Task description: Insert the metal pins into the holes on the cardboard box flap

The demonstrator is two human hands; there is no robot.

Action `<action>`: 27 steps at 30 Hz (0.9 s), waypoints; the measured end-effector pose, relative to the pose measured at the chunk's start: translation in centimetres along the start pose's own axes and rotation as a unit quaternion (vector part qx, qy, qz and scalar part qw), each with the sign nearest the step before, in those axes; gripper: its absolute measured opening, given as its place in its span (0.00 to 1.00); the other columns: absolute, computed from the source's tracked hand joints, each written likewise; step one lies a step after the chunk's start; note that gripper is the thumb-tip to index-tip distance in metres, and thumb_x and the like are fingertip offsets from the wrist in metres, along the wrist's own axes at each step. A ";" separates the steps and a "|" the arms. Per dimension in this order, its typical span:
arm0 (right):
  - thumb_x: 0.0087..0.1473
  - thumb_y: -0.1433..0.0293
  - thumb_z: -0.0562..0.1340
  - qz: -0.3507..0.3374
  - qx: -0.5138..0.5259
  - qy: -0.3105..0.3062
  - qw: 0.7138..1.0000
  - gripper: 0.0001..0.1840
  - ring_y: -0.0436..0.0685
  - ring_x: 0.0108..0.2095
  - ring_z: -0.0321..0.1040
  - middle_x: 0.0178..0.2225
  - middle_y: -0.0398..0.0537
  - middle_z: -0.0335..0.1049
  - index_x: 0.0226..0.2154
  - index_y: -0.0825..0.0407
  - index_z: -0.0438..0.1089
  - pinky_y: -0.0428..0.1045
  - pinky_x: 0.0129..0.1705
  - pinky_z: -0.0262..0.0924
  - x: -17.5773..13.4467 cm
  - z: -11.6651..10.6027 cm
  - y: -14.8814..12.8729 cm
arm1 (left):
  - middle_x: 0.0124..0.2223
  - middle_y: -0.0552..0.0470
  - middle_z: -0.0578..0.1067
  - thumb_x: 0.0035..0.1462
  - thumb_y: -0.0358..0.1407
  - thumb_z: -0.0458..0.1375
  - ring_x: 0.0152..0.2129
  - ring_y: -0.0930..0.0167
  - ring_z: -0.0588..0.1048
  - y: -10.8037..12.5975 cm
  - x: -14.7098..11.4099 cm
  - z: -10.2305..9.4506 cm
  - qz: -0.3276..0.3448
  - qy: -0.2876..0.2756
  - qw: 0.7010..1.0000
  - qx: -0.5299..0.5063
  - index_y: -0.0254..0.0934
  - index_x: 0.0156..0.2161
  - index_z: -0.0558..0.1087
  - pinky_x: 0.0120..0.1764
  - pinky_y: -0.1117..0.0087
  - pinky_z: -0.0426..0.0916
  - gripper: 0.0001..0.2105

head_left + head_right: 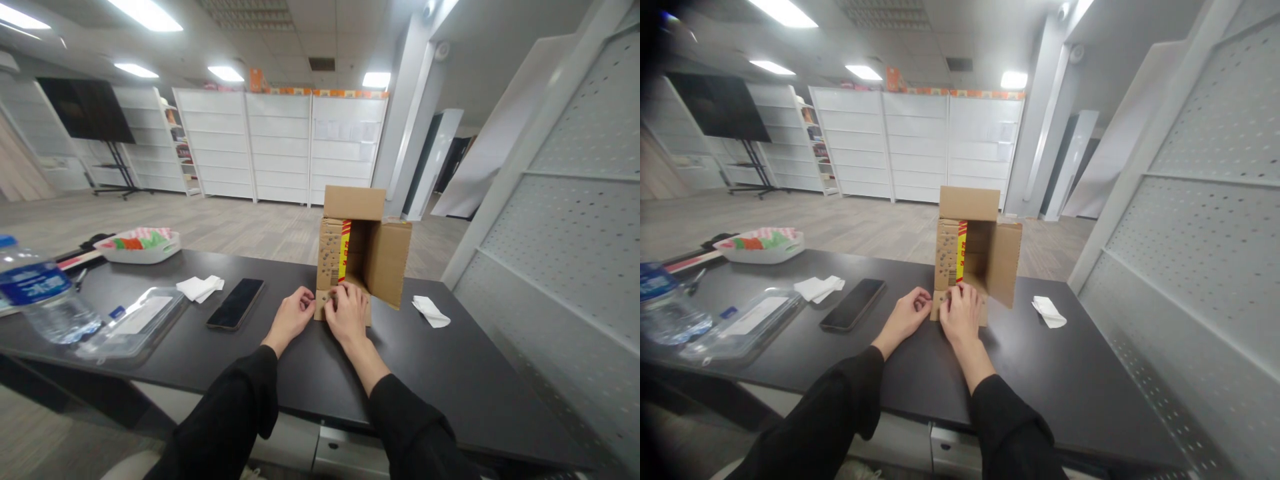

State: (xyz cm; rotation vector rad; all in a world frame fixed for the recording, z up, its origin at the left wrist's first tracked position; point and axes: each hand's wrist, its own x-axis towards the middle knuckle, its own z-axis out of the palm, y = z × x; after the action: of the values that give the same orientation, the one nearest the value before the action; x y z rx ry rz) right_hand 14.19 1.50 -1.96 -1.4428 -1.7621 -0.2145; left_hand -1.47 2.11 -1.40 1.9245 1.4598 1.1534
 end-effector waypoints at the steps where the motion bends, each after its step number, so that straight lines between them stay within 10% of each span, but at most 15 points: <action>1: 0.53 0.73 0.58 0.001 0.002 0.002 1.000 0.09 0.64 0.48 0.60 0.46 0.54 0.67 0.38 0.51 0.70 0.58 0.50 0.51 0.0 0.0 0.0 | 0.30 0.55 0.74 0.55 0.36 0.55 0.24 0.75 0.70 0.0 0.0 0.0 0.000 -0.001 1.000 0.000 0.39 0.35 0.69 0.31 0.74 0.64 0.04; 27: 0.53 0.72 0.59 0.014 -0.009 -0.017 1.000 0.04 0.65 0.47 0.59 0.44 0.55 0.68 0.34 0.51 0.68 0.59 0.48 0.50 -0.1 0.3 -0.4 | 0.31 0.55 0.75 0.55 0.36 0.55 0.25 0.74 0.70 -0.3 0.0 0.2 0.027 -0.020 0.999 0.009 0.39 0.38 0.70 0.31 0.73 0.65 0.06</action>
State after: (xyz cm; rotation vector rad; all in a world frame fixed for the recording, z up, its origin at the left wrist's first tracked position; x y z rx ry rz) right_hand 13.69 1.43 -2.07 -1.4910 -1.7694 -0.1916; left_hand -1.53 2.21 -1.75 2.0002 1.4095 1.1225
